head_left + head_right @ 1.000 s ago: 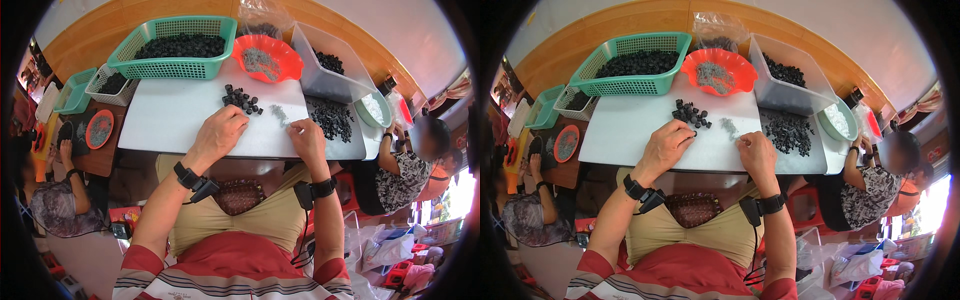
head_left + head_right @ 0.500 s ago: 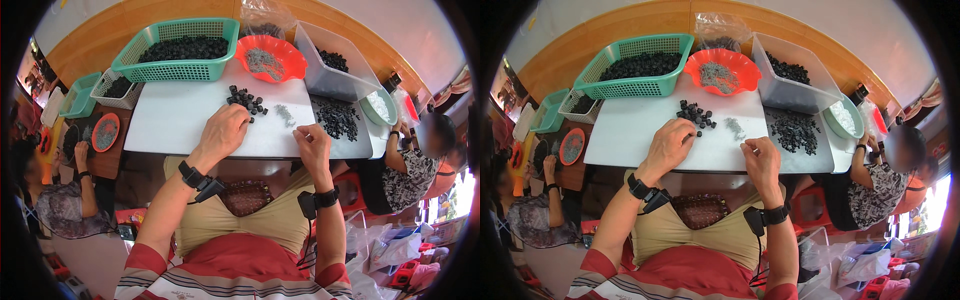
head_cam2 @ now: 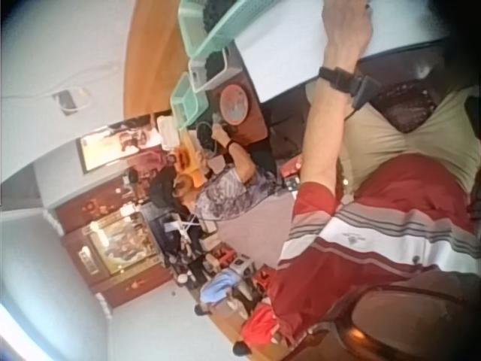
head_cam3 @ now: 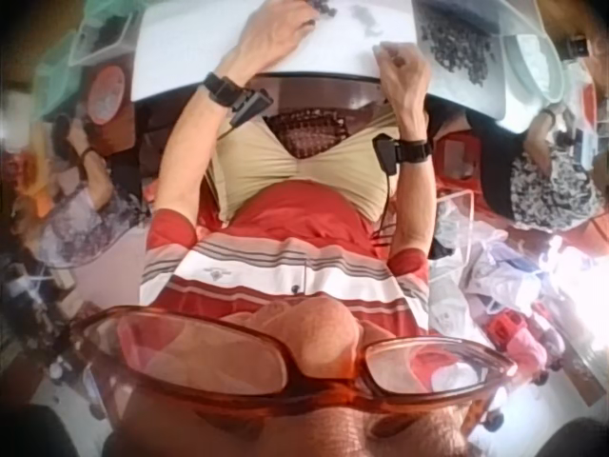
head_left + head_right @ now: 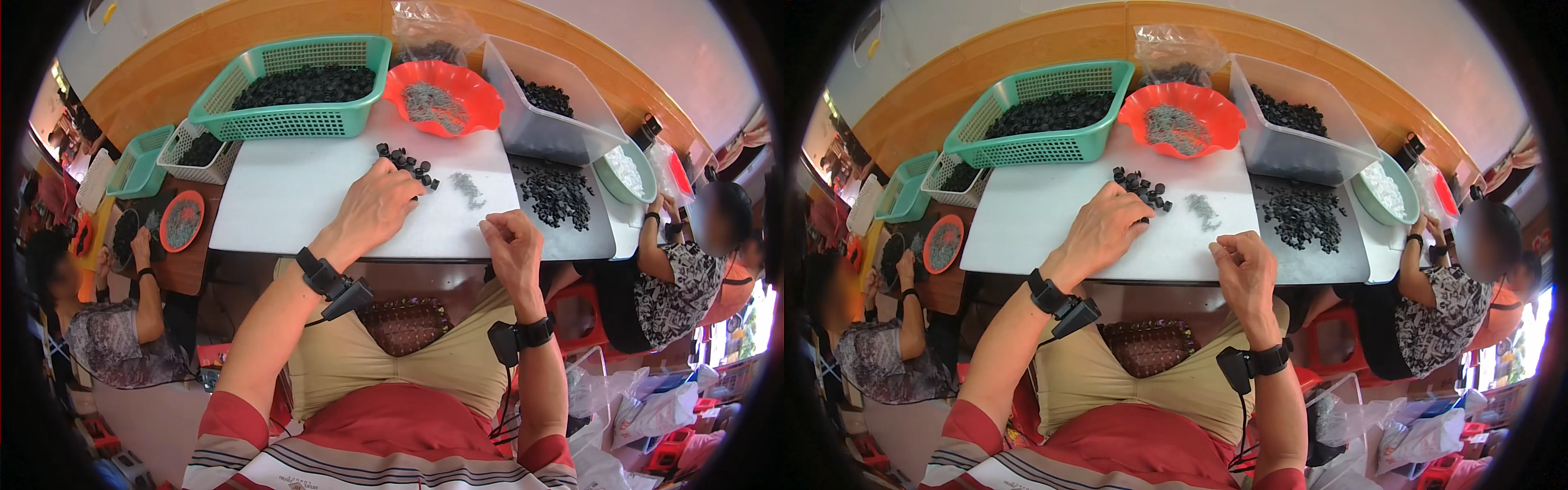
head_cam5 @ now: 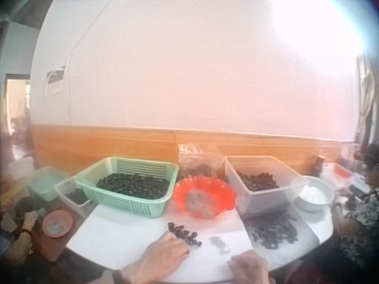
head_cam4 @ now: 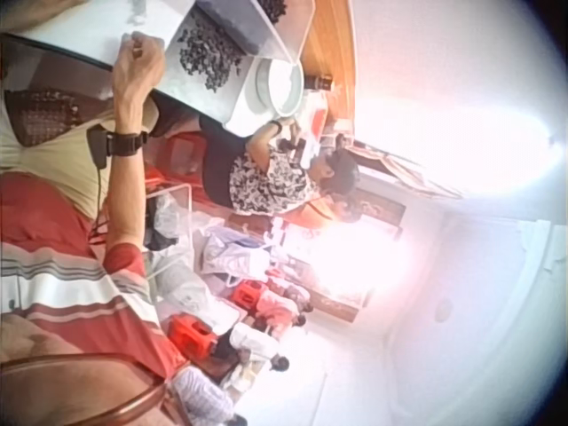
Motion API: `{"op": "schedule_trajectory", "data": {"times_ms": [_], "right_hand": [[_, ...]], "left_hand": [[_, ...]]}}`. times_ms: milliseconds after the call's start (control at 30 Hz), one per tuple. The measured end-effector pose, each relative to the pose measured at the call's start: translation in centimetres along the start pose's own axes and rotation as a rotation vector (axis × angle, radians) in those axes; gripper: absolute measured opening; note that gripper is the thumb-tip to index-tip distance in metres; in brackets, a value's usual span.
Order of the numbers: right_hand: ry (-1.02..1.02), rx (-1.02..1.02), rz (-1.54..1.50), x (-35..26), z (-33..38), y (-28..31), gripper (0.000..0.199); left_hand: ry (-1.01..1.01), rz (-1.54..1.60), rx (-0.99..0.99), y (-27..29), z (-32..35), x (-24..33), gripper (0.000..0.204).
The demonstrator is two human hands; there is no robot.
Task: Assembling small black plastic components for shoes at a workshop table.
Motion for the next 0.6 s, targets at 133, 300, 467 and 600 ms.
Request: {"op": "schedule_trajectory", "data": {"times_ms": [133,300,467,600], "right_hand": [[0.002,0.012,-0.066,0.2,0.2,0.1,0.012],[0.017,0.025,-0.183,-0.2,0.7,0.1,0.010],[0.021,0.031,-0.405,-2.9,1.3,0.1,0.006],[0.045,0.007,-0.549,-4.9,2.0,-0.6,0.010]], "left_hand": [[-0.038,0.019,-0.002,0.3,-0.4,0.0,0.021],[-0.090,0.059,0.134,1.4,-0.2,0.4,0.021],[0.037,0.360,0.231,3.1,1.0,2.0,0.021],[0.394,0.963,0.174,1.7,3.2,2.3,0.022]]}}
Point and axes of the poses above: each hand's wrist, its own z-axis away from the middle knuckle, its own y-axis out of the back of the hand, x = y × z, the point moved 4 cm from there along -z, towards the middle knuckle, and after that the axes turned 3 degrees about x, right-handed, at the moved point
